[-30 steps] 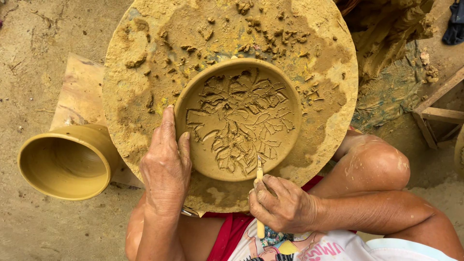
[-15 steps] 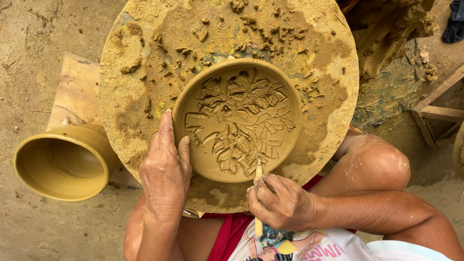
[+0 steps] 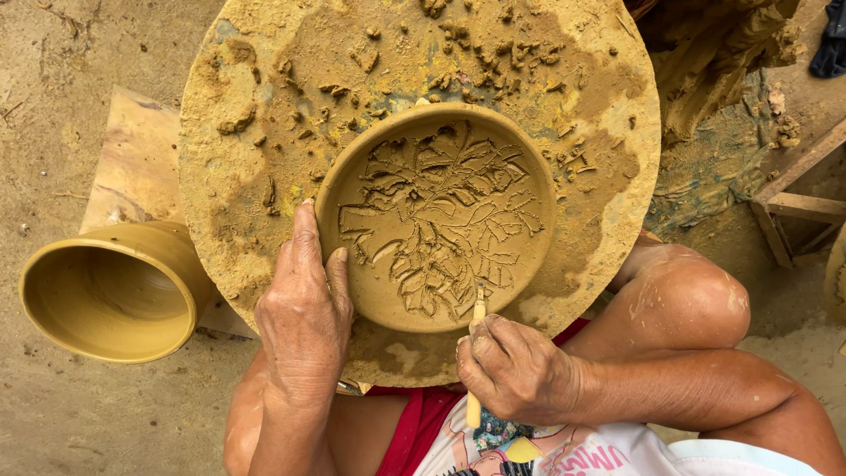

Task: The person carves decorative leaf patterns into the interior of a clay bowl using a wooden carving tool, frequently clearing away excess clay scraps by hand.

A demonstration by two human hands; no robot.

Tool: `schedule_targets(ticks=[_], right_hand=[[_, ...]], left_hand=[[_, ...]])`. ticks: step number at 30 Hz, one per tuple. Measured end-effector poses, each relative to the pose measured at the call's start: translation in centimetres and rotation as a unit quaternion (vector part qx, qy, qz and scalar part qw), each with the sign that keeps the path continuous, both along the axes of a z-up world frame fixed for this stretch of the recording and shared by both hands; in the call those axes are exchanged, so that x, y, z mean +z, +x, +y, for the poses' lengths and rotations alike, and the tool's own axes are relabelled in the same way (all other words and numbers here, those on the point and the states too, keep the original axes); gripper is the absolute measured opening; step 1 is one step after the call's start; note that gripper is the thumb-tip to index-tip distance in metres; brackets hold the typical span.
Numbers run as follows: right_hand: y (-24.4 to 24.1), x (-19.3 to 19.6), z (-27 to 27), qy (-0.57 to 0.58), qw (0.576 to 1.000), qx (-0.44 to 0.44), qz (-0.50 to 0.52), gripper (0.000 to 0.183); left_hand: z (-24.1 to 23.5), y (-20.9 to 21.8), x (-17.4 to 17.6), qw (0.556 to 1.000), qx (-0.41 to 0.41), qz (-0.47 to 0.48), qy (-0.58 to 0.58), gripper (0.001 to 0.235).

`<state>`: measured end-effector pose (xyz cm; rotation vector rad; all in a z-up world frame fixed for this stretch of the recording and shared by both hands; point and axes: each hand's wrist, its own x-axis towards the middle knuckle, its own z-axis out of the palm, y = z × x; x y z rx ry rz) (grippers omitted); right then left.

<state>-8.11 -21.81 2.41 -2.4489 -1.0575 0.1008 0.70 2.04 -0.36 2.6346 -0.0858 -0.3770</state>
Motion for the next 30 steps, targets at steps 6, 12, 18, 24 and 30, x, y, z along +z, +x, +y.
schedule_targets(ticks=[6, 12, 18, 24, 30], right_hand=[[0.0, 0.3, -0.4, -0.012, 1.000, 0.007, 0.010, 0.035], [-0.3, 0.5, -0.7, -0.014, 1.000, 0.004, 0.013, 0.035], [-0.4, 0.7, -1.0, -0.005, 1.000, 0.003, 0.025, 0.030], [-0.6, -0.7, -3.9, 0.137, 0.988, -0.048, 0.048, 0.022], [2.3, -1.0, -5.7, 0.328, 0.885, -0.254, 0.212, 0.019]], left_hand=[[-0.1, 0.1, 0.0, 1.000, 0.001, 0.004, 0.004, 0.062], [0.0, 0.3, -0.1, 1.000, -0.008, 0.000, 0.011, 0.061], [0.0, 0.5, -0.3, 1.000, -0.002, 0.000, 0.004, 0.063], [-0.4, 1.1, 0.2, 0.999, 0.016, 0.038, 0.032, 0.065], [-2.1, 1.4, 0.5, 0.961, -0.163, -0.179, -0.138, 0.051]])
